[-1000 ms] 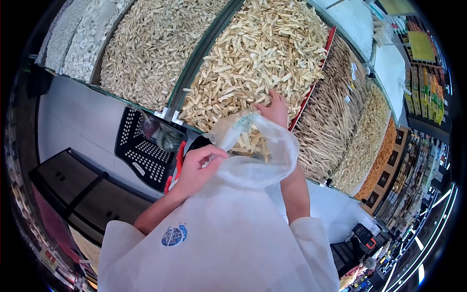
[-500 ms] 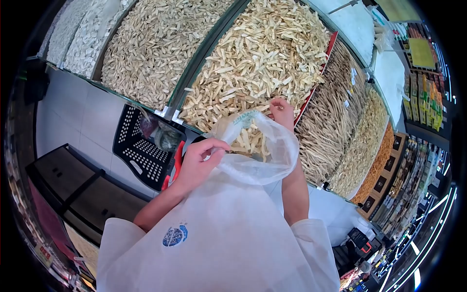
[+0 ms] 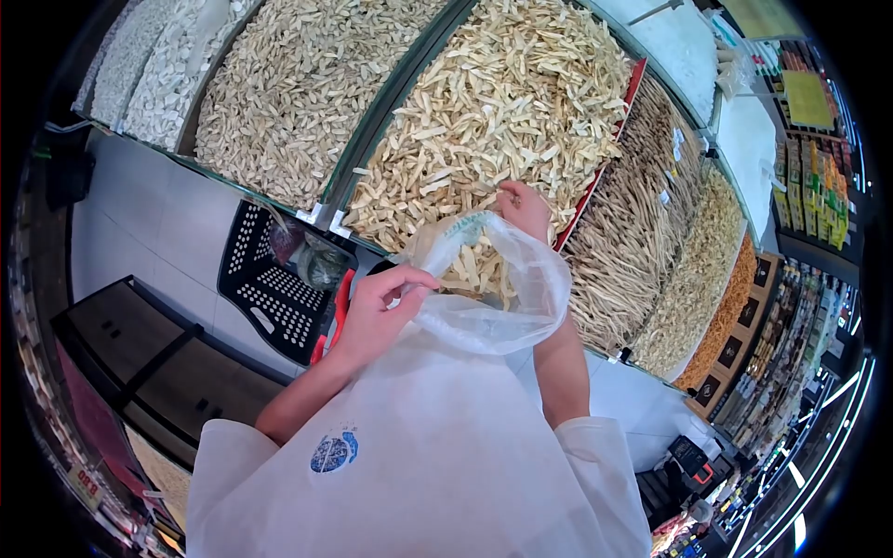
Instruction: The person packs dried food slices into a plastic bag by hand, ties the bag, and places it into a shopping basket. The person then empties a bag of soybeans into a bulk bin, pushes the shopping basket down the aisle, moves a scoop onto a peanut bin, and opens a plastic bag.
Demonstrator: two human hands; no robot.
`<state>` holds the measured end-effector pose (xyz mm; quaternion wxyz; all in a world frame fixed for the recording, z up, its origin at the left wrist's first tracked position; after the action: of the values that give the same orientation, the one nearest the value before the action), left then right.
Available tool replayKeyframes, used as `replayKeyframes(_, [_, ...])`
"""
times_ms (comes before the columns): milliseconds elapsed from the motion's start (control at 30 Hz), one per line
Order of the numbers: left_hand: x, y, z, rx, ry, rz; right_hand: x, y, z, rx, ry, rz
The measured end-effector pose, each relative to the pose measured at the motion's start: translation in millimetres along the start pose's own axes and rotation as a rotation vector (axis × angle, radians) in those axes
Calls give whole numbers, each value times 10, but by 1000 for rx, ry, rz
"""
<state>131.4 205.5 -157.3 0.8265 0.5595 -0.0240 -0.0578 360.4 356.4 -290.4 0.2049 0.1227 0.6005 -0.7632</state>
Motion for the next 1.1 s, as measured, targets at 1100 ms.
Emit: replayKeyframes(1100, [81, 124, -58, 83, 24, 82, -497, -1576, 510, 41, -256, 22])
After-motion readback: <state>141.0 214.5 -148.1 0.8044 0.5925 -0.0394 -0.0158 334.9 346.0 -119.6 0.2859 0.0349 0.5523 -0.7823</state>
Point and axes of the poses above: each hand's wrist, its own z-axis away from the middle knuckle, its own x-axis out of the palm, y = z × x, the point moved 6 cm from there along -z, towards the middle knuckle, and after that the axes turned 13 degrees about -z, right-handed, at the moved point
